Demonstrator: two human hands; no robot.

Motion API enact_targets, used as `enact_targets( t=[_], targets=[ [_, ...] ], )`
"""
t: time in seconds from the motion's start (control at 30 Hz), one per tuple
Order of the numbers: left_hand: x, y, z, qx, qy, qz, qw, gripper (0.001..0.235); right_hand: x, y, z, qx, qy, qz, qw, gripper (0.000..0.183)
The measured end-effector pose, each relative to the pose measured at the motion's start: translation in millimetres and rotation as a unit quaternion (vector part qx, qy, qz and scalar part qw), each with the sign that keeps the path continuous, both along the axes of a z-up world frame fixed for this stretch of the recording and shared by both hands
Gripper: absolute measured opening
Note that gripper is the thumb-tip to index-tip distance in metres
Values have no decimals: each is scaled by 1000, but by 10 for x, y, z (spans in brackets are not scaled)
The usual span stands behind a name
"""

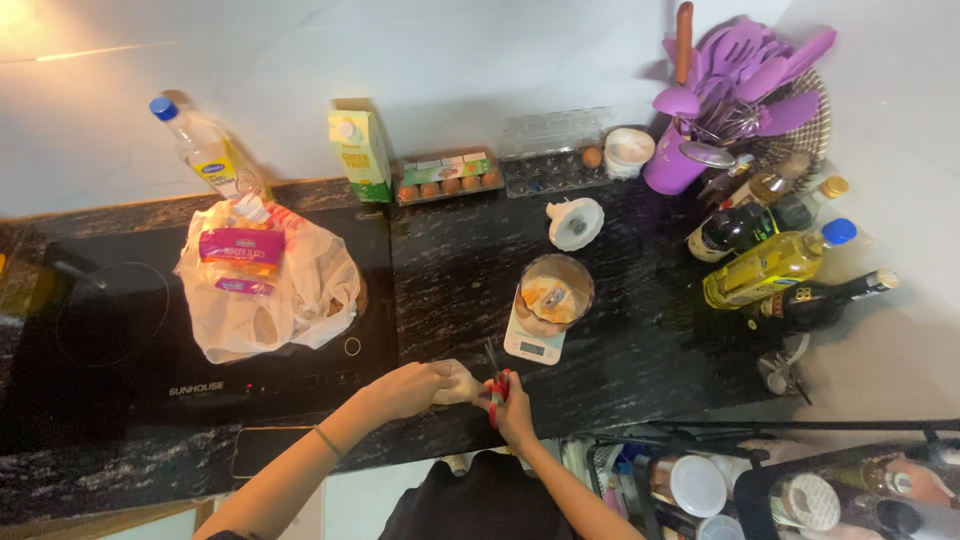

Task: The person cuts a block of cheese with red-handled scissors, dropping pieces into a food processor bowl resting on a digital kitchen scale. They briefly wash their hands at the sink, dry them with a towel, then return to cutting more cheese into the bowl.

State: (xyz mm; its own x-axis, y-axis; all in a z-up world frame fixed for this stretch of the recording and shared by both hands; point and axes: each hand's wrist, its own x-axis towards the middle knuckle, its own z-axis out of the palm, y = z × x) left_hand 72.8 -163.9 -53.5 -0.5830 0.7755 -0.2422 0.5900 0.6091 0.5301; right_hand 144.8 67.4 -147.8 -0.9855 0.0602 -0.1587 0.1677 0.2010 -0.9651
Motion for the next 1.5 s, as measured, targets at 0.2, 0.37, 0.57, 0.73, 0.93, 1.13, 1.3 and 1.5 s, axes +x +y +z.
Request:
enact_targets(
  t=[0.2,0.37,0.57,0.73,0.93,1.13,1.3,1.5],
  targets=[
    [59,106,-85,-109,137,-17,984,41,-127,15,-17,-11,-18,10,1000,26],
    [-58,-8,223,34,233,46,971,45,-141,33,-35,-24,-2,23,999,27],
    [-314,-552,-411,146,-95,190,966,27,-294,52,60,-38,15,52,998,22],
    [-233,-566,-222,120,46,64,990,54,-416,35,60,-49,19,76,996,25],
    [-55,-499,-112,54,66,91,992,68,-580,-33,24,-91,39,107,989,27],
    [55,-453,-724,183,-156,193,951,79,-623,-116,-9,-231,25,106,967,33],
    [226,-286,-997,243,-218,278,903,69,-504,-228,-13,-312,22,96,945,34],
    [445,-104,-495,238,-89,345,904,51,-457,-379,32,-300,-30,-87,949,33]
  ],
)
